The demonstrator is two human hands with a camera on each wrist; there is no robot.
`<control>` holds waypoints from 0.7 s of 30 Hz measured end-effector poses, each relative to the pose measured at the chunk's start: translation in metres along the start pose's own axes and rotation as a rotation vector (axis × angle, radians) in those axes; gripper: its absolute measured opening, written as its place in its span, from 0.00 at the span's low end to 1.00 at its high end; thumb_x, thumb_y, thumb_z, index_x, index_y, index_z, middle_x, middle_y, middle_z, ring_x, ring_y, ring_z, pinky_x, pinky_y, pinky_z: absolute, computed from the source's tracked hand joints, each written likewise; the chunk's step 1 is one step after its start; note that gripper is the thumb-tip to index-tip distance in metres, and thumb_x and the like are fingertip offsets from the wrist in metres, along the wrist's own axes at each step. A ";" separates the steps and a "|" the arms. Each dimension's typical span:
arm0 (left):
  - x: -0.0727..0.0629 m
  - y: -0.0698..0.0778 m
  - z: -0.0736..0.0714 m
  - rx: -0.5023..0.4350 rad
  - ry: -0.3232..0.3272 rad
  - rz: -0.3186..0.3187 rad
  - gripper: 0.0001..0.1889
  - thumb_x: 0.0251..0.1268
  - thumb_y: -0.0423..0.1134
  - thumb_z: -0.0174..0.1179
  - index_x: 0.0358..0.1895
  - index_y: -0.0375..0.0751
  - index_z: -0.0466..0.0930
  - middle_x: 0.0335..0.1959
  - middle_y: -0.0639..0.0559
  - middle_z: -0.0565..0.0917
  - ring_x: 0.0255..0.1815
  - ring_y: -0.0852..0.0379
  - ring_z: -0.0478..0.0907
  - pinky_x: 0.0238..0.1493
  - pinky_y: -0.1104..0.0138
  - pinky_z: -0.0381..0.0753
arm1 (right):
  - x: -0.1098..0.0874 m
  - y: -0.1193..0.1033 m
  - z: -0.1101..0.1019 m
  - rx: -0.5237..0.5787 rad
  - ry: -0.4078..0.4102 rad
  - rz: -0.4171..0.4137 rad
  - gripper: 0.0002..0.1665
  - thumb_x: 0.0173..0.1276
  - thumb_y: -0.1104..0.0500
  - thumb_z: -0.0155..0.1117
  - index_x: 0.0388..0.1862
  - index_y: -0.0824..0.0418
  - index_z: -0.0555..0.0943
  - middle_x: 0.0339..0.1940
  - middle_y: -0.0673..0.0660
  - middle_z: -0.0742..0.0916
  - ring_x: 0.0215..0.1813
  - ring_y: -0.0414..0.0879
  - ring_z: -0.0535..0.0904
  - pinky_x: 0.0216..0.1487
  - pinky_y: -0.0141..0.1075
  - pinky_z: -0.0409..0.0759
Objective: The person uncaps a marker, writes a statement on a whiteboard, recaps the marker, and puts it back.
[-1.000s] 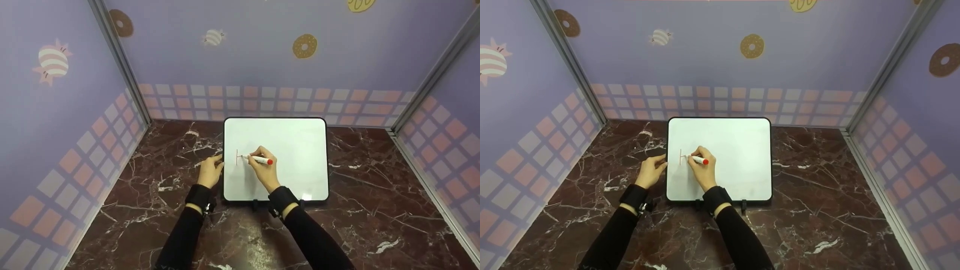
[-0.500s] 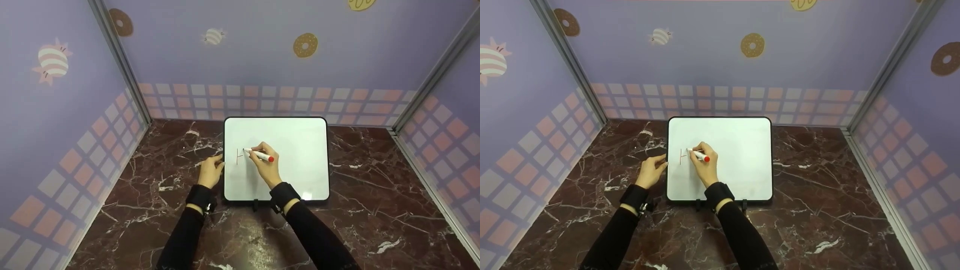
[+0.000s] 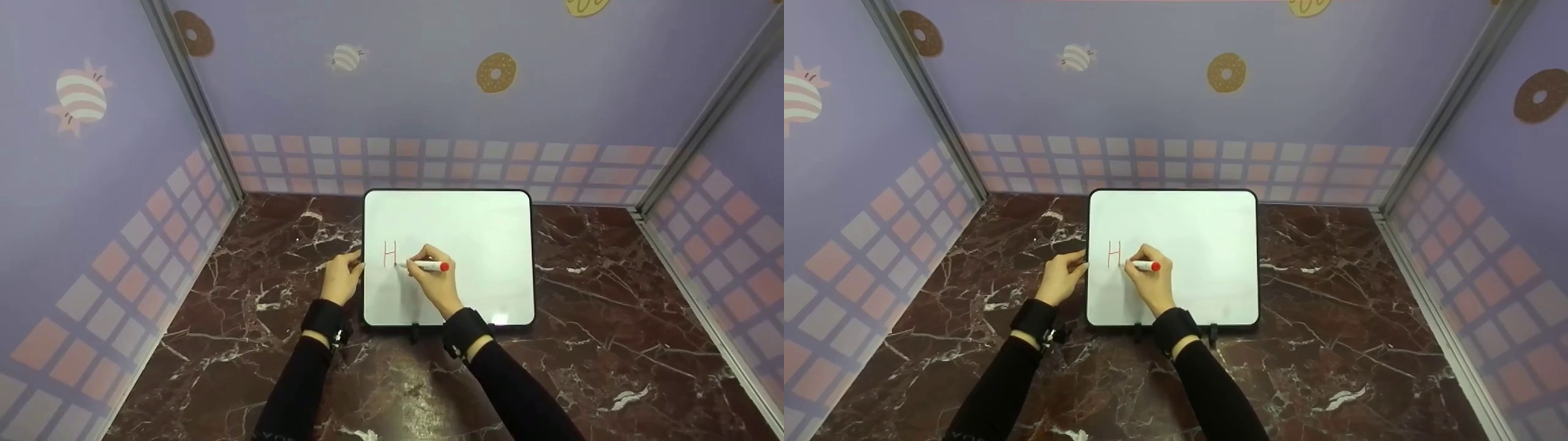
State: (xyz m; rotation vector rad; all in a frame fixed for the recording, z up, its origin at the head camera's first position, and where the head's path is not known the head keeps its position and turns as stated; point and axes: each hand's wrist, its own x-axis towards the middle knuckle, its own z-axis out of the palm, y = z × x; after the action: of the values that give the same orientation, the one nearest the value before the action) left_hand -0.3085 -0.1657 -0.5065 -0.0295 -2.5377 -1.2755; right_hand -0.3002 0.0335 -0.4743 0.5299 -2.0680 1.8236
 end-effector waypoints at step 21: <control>0.000 0.002 0.000 0.013 0.018 0.010 0.17 0.66 0.27 0.60 0.58 0.28 0.80 0.36 0.35 0.88 0.25 0.44 0.85 0.29 0.61 0.85 | 0.004 0.006 -0.003 0.097 0.076 0.035 0.06 0.61 0.76 0.64 0.29 0.80 0.76 0.34 0.75 0.86 0.33 0.64 0.86 0.34 0.25 0.83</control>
State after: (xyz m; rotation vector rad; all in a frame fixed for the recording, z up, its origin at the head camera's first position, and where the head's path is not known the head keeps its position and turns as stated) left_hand -0.3080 -0.1646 -0.5050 -0.0274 -2.5275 -1.2501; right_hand -0.3065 0.0366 -0.4772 0.4455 -1.9588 1.9414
